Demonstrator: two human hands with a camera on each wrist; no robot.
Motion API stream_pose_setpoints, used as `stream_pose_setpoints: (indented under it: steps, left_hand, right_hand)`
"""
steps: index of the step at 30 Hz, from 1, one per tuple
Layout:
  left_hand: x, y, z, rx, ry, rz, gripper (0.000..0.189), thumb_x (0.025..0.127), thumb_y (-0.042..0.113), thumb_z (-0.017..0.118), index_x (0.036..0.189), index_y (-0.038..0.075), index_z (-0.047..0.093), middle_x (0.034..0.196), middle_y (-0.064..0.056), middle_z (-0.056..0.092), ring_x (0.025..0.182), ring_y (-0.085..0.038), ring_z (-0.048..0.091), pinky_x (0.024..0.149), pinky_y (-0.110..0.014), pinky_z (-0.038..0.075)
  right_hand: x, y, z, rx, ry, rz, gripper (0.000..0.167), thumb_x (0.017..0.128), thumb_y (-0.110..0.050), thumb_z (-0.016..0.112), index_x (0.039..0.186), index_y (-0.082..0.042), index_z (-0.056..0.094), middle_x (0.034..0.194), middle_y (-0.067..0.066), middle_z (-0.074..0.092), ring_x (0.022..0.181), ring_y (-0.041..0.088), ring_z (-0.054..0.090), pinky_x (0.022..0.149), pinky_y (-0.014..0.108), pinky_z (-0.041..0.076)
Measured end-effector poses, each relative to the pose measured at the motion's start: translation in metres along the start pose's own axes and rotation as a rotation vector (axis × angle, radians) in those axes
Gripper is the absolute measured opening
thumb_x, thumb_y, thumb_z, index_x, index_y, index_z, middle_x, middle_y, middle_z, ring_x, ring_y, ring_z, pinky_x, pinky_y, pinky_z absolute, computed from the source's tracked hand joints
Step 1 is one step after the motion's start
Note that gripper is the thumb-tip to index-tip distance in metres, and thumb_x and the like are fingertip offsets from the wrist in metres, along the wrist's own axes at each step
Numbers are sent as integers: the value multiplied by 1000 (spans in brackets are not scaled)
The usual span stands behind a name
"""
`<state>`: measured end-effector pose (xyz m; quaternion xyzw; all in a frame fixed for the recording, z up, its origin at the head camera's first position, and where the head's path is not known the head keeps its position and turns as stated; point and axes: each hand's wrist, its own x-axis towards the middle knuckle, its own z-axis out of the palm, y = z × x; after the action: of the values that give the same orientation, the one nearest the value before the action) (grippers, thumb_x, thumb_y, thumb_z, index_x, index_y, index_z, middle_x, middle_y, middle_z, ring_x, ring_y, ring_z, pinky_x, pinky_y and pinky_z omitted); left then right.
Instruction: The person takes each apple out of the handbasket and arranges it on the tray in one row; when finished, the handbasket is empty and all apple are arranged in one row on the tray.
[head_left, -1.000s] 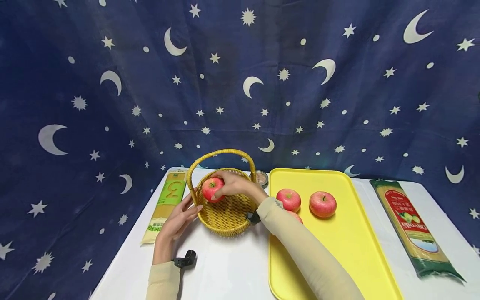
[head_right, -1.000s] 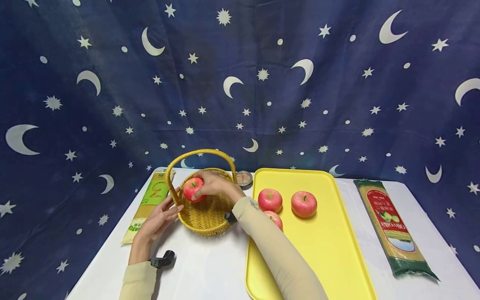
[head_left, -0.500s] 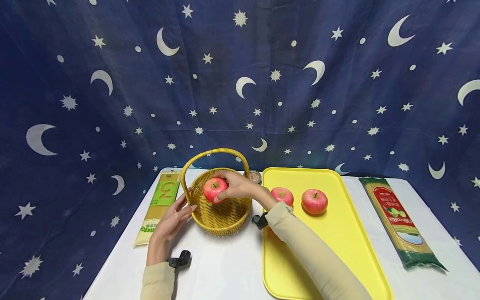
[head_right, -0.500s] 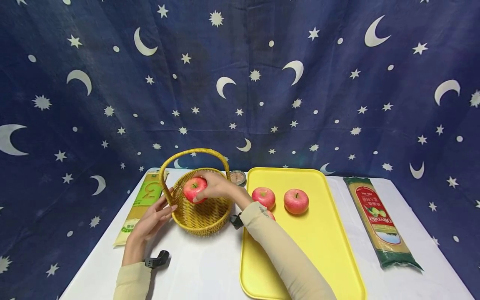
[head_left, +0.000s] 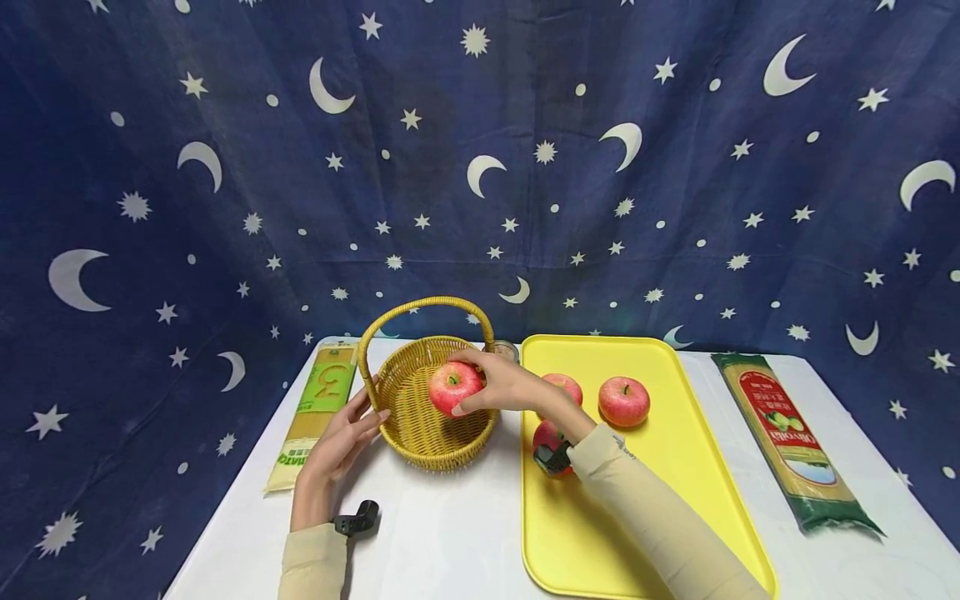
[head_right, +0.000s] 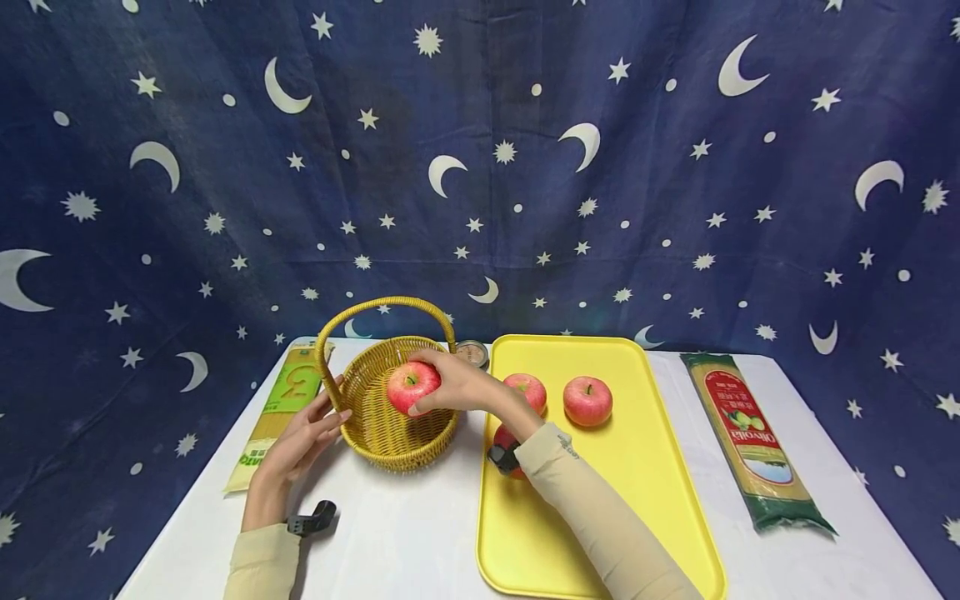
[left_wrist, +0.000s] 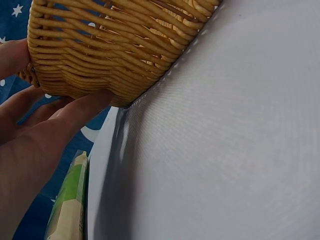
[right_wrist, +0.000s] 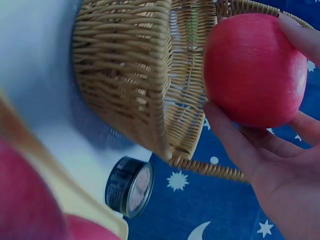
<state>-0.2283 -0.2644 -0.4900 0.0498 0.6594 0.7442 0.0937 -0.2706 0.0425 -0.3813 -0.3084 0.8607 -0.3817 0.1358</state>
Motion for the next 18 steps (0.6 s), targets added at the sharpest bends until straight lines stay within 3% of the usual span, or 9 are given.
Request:
stream_pose_setpoints:
  steps: [5,18]
  left_hand:
    - [-1,-1,-1,10,15,-5,79,102,5,59,166,12,13,172,-15,14,153,-34,26,104,-22,50]
    - [0,-2,0,14,14,-8,80,102,6,59,166,13,14,172,-14,15,152,-34,27,104,-22,50]
  right_hand:
    - [-17,4,-4,0,37,8,80,78,-28,89,148,-16,54,132,6,62,118,24,55,99,40,56]
    - [-75,24,-26,52,92,23,78,79,-29,87,148,-15,53,129,7,65,111,24,64,91,37,61]
